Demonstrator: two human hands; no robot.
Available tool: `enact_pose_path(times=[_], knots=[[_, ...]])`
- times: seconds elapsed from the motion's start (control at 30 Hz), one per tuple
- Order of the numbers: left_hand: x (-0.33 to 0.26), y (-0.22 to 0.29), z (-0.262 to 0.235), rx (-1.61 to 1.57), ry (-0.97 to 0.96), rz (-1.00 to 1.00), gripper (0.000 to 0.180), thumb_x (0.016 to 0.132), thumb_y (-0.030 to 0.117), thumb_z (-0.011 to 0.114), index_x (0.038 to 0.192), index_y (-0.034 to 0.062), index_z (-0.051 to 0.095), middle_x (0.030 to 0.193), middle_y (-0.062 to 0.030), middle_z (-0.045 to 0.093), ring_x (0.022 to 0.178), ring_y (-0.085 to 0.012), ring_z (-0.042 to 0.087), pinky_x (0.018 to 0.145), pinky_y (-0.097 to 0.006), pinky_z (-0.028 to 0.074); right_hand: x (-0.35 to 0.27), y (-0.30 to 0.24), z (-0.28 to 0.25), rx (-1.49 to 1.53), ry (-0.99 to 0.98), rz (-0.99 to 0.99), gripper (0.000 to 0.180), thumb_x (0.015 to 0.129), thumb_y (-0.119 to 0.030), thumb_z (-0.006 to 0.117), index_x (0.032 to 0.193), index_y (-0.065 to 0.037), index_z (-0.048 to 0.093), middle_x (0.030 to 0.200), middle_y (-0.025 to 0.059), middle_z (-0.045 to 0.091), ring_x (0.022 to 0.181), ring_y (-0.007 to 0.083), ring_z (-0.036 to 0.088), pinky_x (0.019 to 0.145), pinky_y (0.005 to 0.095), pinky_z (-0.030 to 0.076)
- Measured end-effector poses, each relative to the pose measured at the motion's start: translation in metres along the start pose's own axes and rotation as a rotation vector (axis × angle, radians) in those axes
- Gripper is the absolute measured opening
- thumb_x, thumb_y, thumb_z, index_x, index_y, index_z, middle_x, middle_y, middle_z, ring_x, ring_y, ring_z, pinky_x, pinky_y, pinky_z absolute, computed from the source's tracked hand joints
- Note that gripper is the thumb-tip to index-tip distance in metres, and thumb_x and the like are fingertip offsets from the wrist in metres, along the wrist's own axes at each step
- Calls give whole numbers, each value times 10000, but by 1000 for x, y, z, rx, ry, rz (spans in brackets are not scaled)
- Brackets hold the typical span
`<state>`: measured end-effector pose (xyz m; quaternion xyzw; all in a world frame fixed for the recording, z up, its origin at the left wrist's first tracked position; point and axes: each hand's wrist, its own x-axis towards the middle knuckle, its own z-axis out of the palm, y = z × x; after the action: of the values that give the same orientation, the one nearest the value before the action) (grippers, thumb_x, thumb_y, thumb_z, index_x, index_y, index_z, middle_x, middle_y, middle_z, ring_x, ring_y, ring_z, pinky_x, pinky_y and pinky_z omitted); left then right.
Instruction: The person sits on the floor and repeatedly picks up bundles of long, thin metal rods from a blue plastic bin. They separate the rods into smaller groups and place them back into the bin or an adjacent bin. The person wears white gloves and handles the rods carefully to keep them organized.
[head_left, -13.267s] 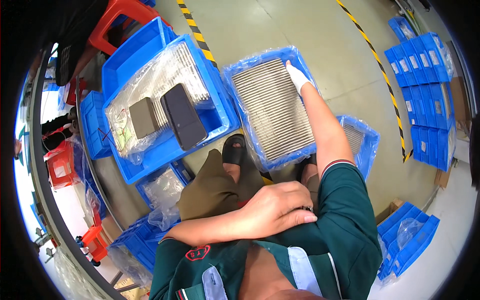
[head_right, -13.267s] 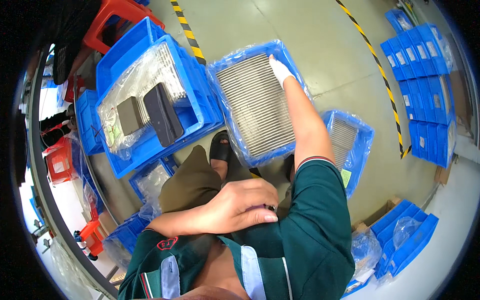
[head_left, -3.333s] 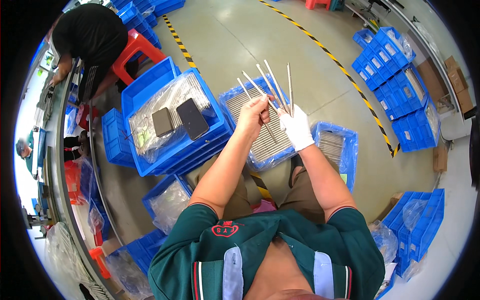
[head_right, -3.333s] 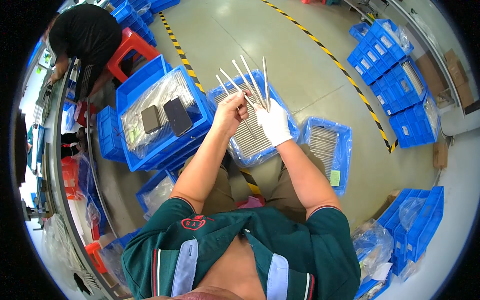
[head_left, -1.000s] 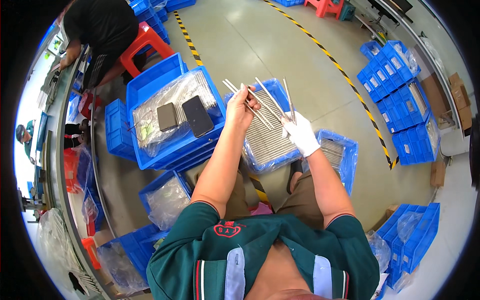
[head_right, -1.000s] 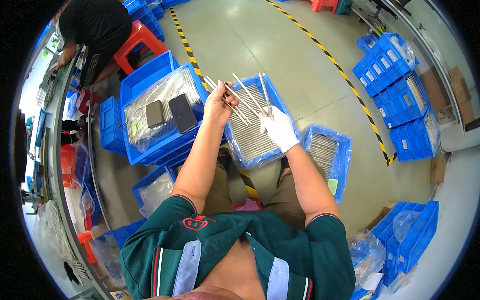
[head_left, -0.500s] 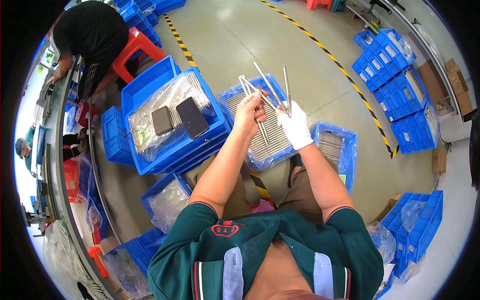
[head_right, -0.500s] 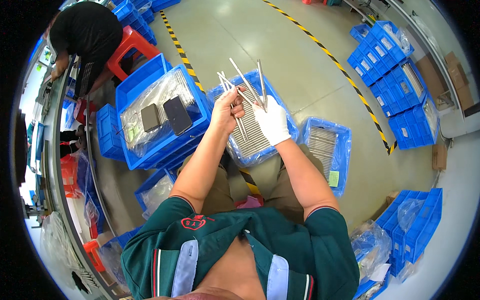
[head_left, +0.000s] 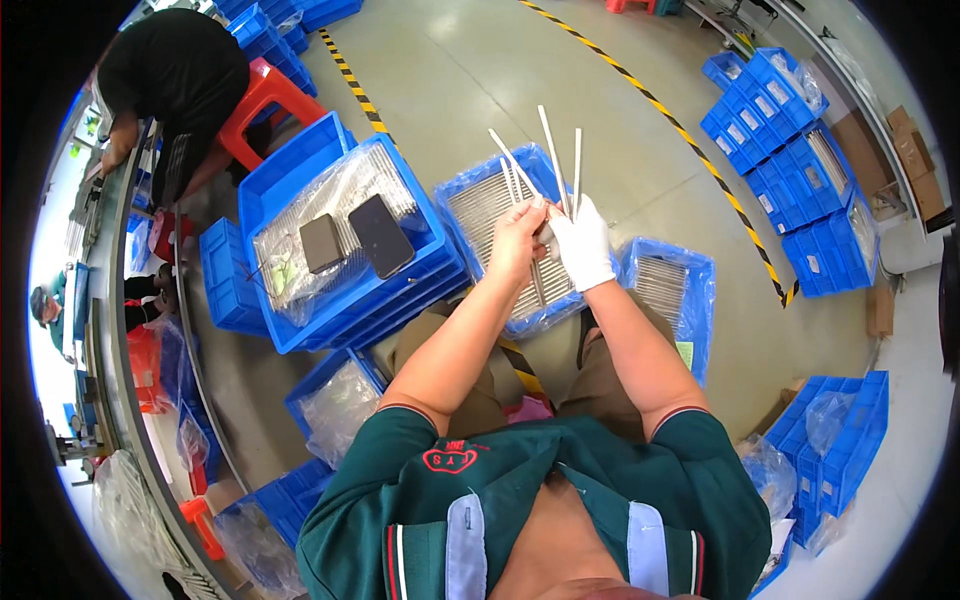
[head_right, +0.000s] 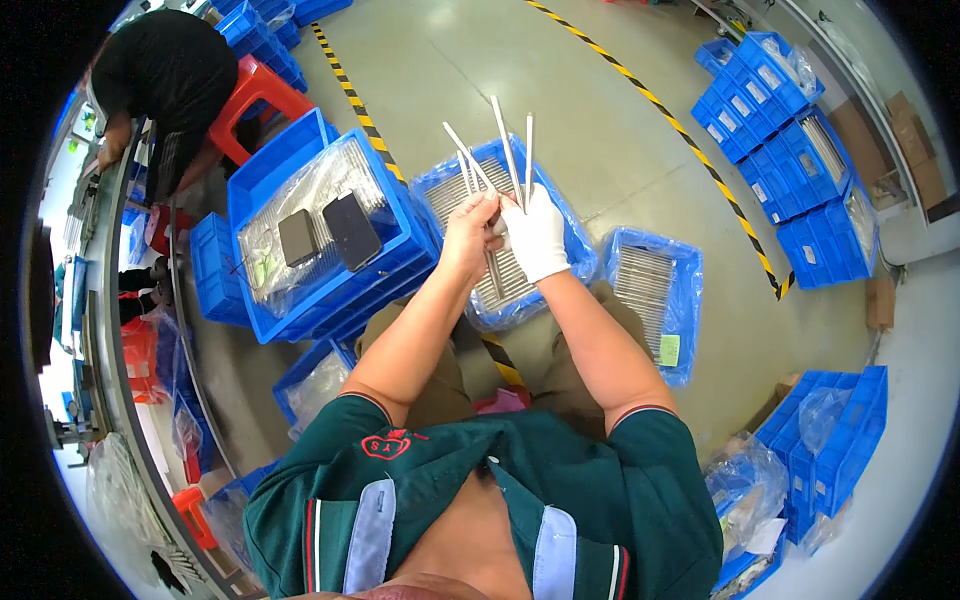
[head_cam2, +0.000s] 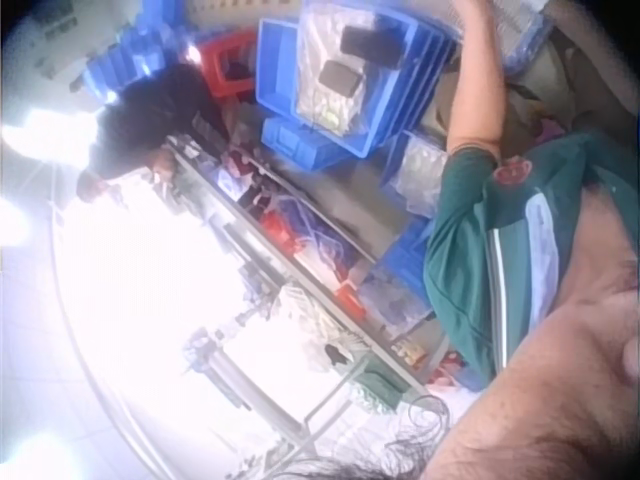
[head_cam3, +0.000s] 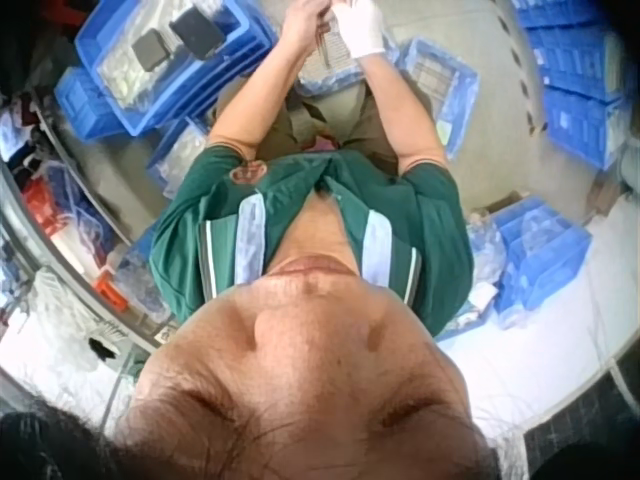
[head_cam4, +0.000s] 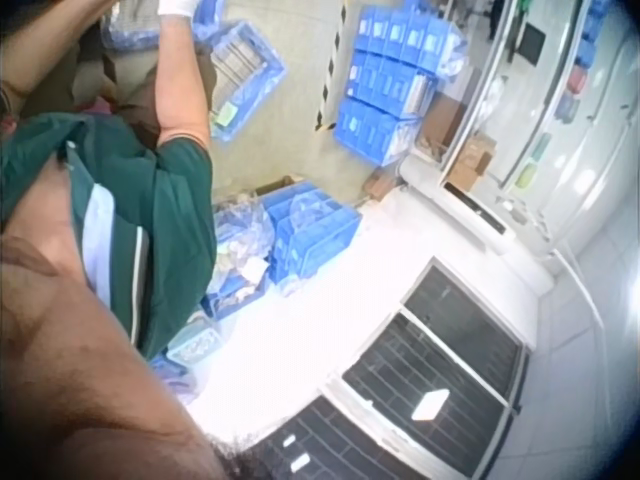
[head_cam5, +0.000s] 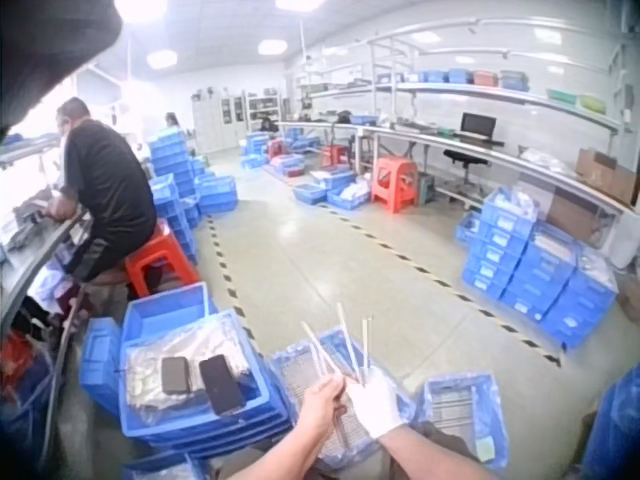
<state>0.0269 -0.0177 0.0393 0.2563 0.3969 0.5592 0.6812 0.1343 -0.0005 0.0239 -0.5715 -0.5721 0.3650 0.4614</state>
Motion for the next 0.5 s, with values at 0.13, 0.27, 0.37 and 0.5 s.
enact_pose_path(times=[0.13, 0.27, 0.37, 0.5], knots=[[6, -3, -15, 284, -25, -12, 204, 939, 245, 505, 831, 83, 563, 601, 89, 369, 488, -12, 306, 431, -177, 249, 22, 4, -13, -66, 10, -16, 186, 845, -190, 632, 884, -17, 576, 737, 95, 624, 636, 185, 577, 597, 320, 464], [-1, -10, -12, 499, -229, -102, 233, 939, 292, 496, 827, 96, 552, 614, 88, 359, 523, -24, 311, 466, -184, 262, 42, 7, -20, 296, -107, 154, 199, 856, -213, 642, 821, -19, 617, 697, 12, 596, 649, 92, 519, 597, 270, 433], [-4, -18, -9, 412, -306, -226, 241, 940, 298, 485, 822, 99, 551, 616, 82, 368, 514, -28, 313, 460, -188, 261, 44, 3, -24, 330, -130, 221, 195, 843, -203, 655, 761, -32, 608, 653, -14, 547, 603, 70, 473, 543, 243, 393], [-1, -17, -3, 226, -350, -251, 242, 939, 287, 478, 818, 88, 546, 609, 66, 387, 481, -38, 310, 439, -197, 270, 46, 9, -28, 444, 23, 282, 173, 823, -189, 668, 752, -49, 595, 640, -11, 524, 560, 74, 450, 500, 247, 366]])
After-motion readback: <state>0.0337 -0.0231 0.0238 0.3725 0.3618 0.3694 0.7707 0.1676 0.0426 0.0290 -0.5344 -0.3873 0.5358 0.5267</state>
